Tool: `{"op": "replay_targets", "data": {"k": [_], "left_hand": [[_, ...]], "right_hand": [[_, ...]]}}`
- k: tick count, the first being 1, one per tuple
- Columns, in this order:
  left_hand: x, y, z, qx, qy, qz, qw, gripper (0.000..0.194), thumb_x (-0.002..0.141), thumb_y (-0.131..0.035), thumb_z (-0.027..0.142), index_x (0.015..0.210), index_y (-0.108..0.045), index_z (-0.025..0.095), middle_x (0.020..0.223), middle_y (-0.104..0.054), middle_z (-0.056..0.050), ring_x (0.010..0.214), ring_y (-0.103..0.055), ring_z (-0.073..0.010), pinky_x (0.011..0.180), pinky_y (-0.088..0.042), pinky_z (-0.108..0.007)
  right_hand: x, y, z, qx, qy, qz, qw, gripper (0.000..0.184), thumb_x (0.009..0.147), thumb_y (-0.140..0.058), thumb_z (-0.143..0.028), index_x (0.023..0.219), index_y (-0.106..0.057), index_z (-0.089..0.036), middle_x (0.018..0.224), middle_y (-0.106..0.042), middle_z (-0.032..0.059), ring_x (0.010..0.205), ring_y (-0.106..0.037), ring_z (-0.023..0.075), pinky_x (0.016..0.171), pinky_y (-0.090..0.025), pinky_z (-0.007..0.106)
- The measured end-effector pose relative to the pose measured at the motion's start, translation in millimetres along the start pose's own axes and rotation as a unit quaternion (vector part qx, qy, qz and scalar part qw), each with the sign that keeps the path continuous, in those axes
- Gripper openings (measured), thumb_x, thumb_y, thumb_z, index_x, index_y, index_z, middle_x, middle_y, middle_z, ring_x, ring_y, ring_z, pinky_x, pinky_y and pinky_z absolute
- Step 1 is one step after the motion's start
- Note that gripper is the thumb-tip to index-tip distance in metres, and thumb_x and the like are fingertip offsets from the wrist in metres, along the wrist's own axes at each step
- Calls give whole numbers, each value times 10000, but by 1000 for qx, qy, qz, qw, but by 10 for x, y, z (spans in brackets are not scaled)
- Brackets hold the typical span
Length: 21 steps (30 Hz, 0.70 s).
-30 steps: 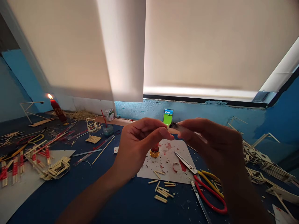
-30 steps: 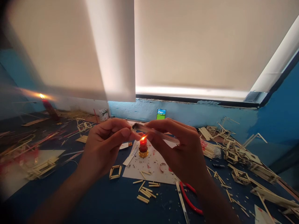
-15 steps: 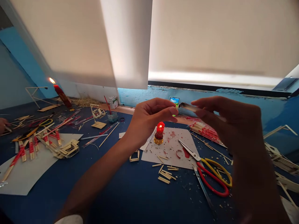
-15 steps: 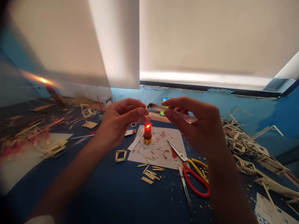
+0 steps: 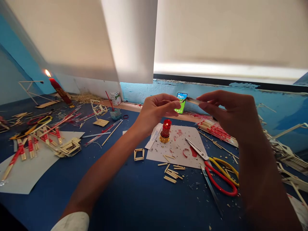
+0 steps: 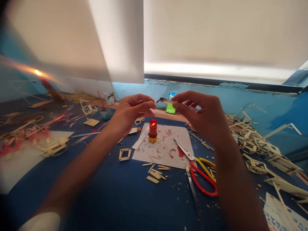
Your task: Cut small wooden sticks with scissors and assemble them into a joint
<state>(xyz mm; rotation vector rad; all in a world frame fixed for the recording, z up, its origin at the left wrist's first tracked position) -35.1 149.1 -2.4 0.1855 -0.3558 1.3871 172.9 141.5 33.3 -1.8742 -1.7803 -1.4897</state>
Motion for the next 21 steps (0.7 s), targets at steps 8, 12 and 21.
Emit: {"op": "replay_targets", "data": {"k": [8,12,21], "left_hand": [[141,150,-107,127,-13,-2,992,212,842,-770,356,951,-782,174,947,-797,-65,812,-745,-161,833,-626,-317],[172,210,-134,200,4,-21,980,194,849,-744,337,927,-782,163,897,-799,-73,770,-732,-154,768,-597,-297],[204,318,-311,406,27,-107,907,177,835,-680,320,799,-774,174,701,-739,-49,628,-635,-159,550,-421,-284]], "right_hand": [[58,-162,177,1,-32,-37,999,151,884,-758,-390,973,-826,-289,864,-774,1,669,-588,152,645,-477,326],[60,-308,305,-20,-35,-84,996,188,925,-702,-409,1009,-809,-279,929,-788,7,691,-600,148,646,-470,317],[-24,-845,568,-75,-2,-262,962,197,958,-648,-372,1022,-815,-289,980,-811,19,832,-714,189,698,-476,315]]}}
Point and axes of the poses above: each hand's wrist, its own x-axis towards the middle knuckle, its own y-axis out of the back of the hand, z = x × y, the point moved 7 cm from there along x, towards the middle knuckle
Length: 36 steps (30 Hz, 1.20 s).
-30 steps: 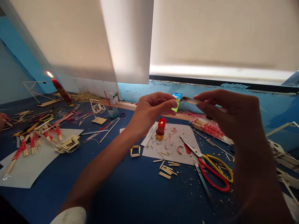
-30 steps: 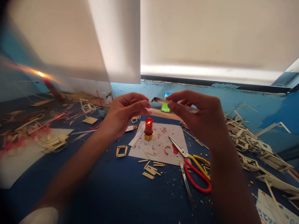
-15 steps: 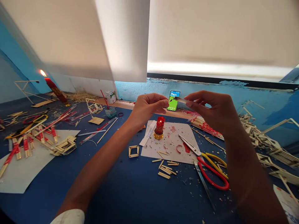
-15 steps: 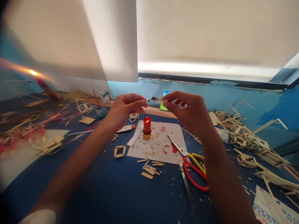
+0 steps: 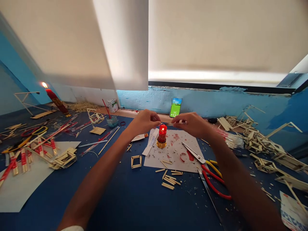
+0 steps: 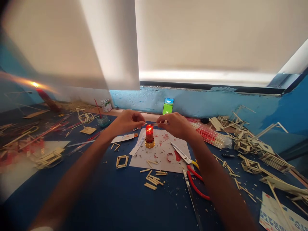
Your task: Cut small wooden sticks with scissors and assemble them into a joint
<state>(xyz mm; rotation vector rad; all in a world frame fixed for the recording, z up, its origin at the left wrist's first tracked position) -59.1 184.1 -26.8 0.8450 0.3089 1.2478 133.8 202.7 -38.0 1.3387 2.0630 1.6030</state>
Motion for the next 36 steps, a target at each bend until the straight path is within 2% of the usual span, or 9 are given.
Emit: {"op": "replay_targets", "data": {"k": [5,10,18,23,27,29,32,34,36], "left_hand": [[11,-107,-65,78,-4,-26,997,142,857,-692,298,837,-742,167,760,-736,-52,682,-655,-176,575,-447,-298],[23,-194,-102,147,0,-28,989,190,953,-700,331,927,-677,144,876,-691,-25,770,-650,-162,718,-551,-327],[33,-265,-94,187,5,-44,981,231,992,-665,372,954,-670,144,923,-687,-33,801,-657,-165,755,-574,-344],[28,-174,-91,163,-2,-31,986,182,928,-710,331,890,-675,157,870,-700,-34,754,-639,-166,687,-523,-312],[-36,61,-2,131,5,-4,991,117,840,-712,305,845,-699,189,819,-754,-68,719,-662,-199,606,-456,-308],[-97,208,83,118,7,17,993,130,840,-700,321,854,-708,191,814,-765,-73,721,-679,-206,625,-465,-316],[-211,396,241,102,2,52,993,145,853,-689,332,858,-720,191,799,-759,-69,715,-677,-201,638,-465,-321],[-289,469,349,90,-5,69,994,151,865,-678,339,854,-723,195,779,-745,-61,697,-660,-192,624,-456,-317],[-362,498,454,77,-17,79,994,149,877,-670,340,856,-719,201,793,-740,-53,710,-655,-186,625,-456,-312]], "right_hand": [[39,-109,38,-43,-4,-6,999,185,958,-652,-376,1022,-811,-308,1024,-810,27,852,-716,216,664,-436,327],[28,-91,34,-63,-5,0,998,200,972,-636,-391,1035,-810,-317,1050,-811,24,877,-725,229,671,-433,336],[19,-89,41,-73,-13,3,997,197,969,-635,-369,1049,-808,-320,1062,-810,23,882,-721,230,683,-431,338],[14,-8,65,-73,-21,-4,997,215,982,-623,-366,1105,-790,-307,1063,-792,43,930,-706,233,735,-459,350],[-22,46,262,-75,-41,-49,995,265,1023,-598,-351,1223,-710,-219,1100,-752,70,1006,-690,229,868,-524,401],[-70,-115,405,-70,-54,-129,988,254,1017,-633,-374,1149,-701,-168,1051,-738,60,911,-704,198,837,-575,395],[-208,-541,570,-65,-62,-259,962,241,1009,-663,-366,1126,-690,-157,1075,-723,60,874,-709,177,787,-614,365],[-309,-796,622,-72,-60,-301,949,264,1009,-664,-357,1187,-675,-161,1147,-711,75,937,-712,195,821,-618,388],[-403,-955,639,-86,-58,-311,945,286,1009,-663,-357,1220,-666,-165,1190,-701,84,986,-708,211,855,-614,413]]}}
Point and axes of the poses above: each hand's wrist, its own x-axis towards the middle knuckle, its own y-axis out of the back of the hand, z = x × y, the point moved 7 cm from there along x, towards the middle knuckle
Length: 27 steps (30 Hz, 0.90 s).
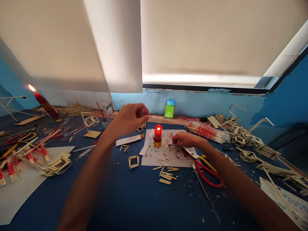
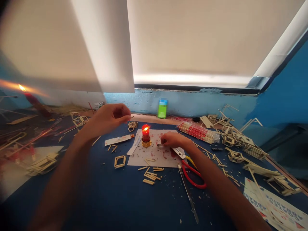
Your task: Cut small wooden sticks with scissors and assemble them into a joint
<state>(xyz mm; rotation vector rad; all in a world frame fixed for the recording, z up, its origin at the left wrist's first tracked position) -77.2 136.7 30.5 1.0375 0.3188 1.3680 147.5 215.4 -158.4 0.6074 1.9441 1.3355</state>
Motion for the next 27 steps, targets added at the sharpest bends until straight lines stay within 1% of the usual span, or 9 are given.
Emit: {"op": "replay_targets", "data": {"k": [2,5,8,12,15,20,23,25,27], "left_hand": [[-58,32,99,-22,-14,9,1000,136,883,-668,330,858,-710,203,809,-735,-43,730,-655,-181,637,-466,-306],[-126,69,217,-63,-32,26,997,110,874,-679,303,845,-699,199,798,-727,-28,722,-653,-171,645,-474,-300],[-163,89,278,-92,-40,36,994,91,859,-702,285,831,-700,199,788,-728,-23,728,-656,-168,643,-470,-293],[-178,101,305,-150,-45,43,987,76,840,-739,265,818,-699,205,766,-696,-11,726,-634,-155,650,-469,-286],[-191,122,311,-195,-49,59,978,71,836,-757,257,831,-702,212,771,-693,-10,724,-631,-151,664,-477,-290],[-228,179,323,-226,-51,93,968,110,816,-793,268,833,-700,211,786,-687,-8,703,-623,-147,637,-481,-291],[-232,177,338,-241,-51,88,965,135,801,-816,268,835,-700,208,768,-689,-4,695,-626,-143,619,-485,-277],[-231,159,351,-258,-51,75,962,141,798,-825,256,829,-698,206,763,-697,-2,700,-636,-140,631,-500,-266],[-235,138,370,-291,-55,61,953,140,792,-834,233,827,-702,202,770,-707,-3,710,-650,-138,649,-517,-257]], "right_hand": [[-36,-84,-29,-17,-5,14,1000,290,1011,-658,-360,1228,-664,-168,1208,-697,88,1007,-705,218,872,-609,425],[-146,-90,-170,-38,7,60,997,278,1013,-654,-354,1223,-668,-172,1231,-691,92,1050,-697,229,909,-598,445],[-253,-120,-493,-45,62,96,992,247,1016,-651,-339,1191,-678,-166,1213,-697,87,1068,-692,232,930,-588,455],[-347,-316,-1051,-38,174,77,981,165,1023,-641,-304,1082,-699,-161,1064,-722,49,940,-705,189,857,-600,395],[-380,-392,-1282,-47,211,78,973,123,1024,-630,-257,1010,-698,-156,1011,-714,37,919,-697,184,849,-594,390],[-396,-448,-1328,-52,255,51,964,93,1004,-653,-210,945,-696,-151,945,-710,19,850,-691,163,789,-594,349],[-364,-477,-1343,-46,275,40,959,107,988,-659,-169,887,-686,-146,895,-703,9,851,-688,167,805,-586,358],[-353,-435,-1372,-30,285,45,957,132,949,-672,-121,820,-674,-150,860,-701,12,852,-680,172,809,-569,354],[-400,-279,-1389,-1,285,63,956,109,898,-681,-85,820,-681,-161,858,-713,22,816,-670,165,763,-545,319]]}}
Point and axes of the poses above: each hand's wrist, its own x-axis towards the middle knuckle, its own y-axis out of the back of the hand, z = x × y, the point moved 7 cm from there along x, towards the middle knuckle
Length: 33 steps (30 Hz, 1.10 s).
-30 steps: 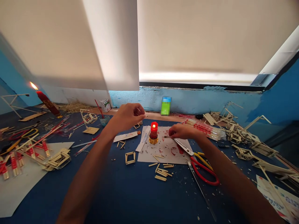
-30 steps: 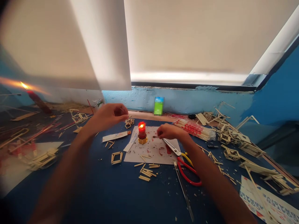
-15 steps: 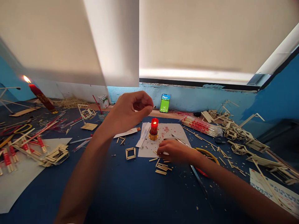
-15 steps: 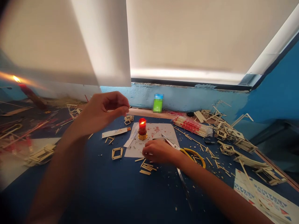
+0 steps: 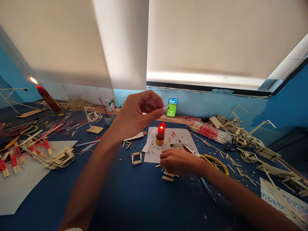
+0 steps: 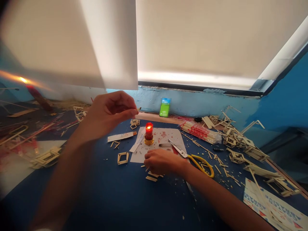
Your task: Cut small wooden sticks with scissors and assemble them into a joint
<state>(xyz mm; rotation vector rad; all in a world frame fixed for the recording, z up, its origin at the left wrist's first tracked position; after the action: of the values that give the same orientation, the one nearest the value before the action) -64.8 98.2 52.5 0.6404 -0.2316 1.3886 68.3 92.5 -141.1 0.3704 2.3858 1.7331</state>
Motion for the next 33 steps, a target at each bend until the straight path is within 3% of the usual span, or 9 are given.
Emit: {"op": "replay_targets", "data": {"k": [4,7,9,11,12,15,20,23,33], "left_hand": [[-36,-32,47,-102,-18,15,995,132,800,-841,205,831,-713,199,776,-704,5,725,-685,-139,665,-539,-249],[-83,-69,79,-181,-24,49,982,112,839,-830,213,847,-718,211,768,-703,27,769,-724,-134,722,-558,-233],[-120,-135,104,-221,-21,56,973,101,858,-824,212,851,-723,218,772,-719,36,790,-739,-120,735,-559,-204],[-162,-220,130,-252,-16,55,966,105,862,-828,200,843,-727,222,778,-735,43,793,-745,-104,730,-557,-171],[-185,-267,139,-265,-11,51,963,110,862,-831,194,838,-728,224,775,-739,48,780,-745,-95,731,-558,-159],[-251,-399,146,-301,3,39,953,114,875,-823,171,848,-736,240,771,-737,67,745,-737,-67,772,-575,-143],[-297,-520,136,-336,6,18,942,172,909,-765,78,892,-760,249,754,-701,79,860,-763,-64,819,-581,-115],[-292,-523,144,-339,0,16,941,200,912,-753,50,882,-770,247,777,-723,85,825,-749,-35,812,-574,-90],[-296,-506,137,-299,13,34,954,129,881,-824,152,858,-764,263,792,-754,80,774,-733,-46,702,-572,-97]], "right_hand": [[-248,681,-217,71,-5,95,993,92,950,-633,-127,970,-686,-199,823,-735,-11,668,-640,109,656,-512,253],[-520,1265,-517,138,13,218,966,112,1042,-571,-239,1111,-660,-240,879,-734,-8,721,-677,113,667,-554,251],[-772,1651,-565,228,-25,438,869,114,1018,-634,-249,1078,-726,-278,817,-717,-15,673,-656,124,593,-541,252],[-906,1777,-604,250,-62,561,787,79,989,-691,-280,1001,-768,-292,757,-702,-22,691,-656,134,612,-547,258],[-909,1788,-624,244,-77,587,768,73,982,-704,-300,974,-777,-294,744,-703,-27,701,-658,132,635,-553,256],[-807,1767,-663,233,-80,597,764,78,977,-718,-316,949,-789,-297,780,-751,-44,719,-688,108,688,-574,230],[-771,1778,-710,235,-59,594,767,80,948,-753,-248,966,-812,-300,835,-804,-58,749,-740,87,693,-597,177],[-768,1798,-750,233,-56,585,774,89,941,-757,-226,959,-819,-287,790,-797,-59,692,-724,72,651,-591,154],[-830,1749,-727,222,-83,609,757,118,918,-786,-227,961,-817,-333,818,-805,-65,728,-744,94,696,-625,181]]}}
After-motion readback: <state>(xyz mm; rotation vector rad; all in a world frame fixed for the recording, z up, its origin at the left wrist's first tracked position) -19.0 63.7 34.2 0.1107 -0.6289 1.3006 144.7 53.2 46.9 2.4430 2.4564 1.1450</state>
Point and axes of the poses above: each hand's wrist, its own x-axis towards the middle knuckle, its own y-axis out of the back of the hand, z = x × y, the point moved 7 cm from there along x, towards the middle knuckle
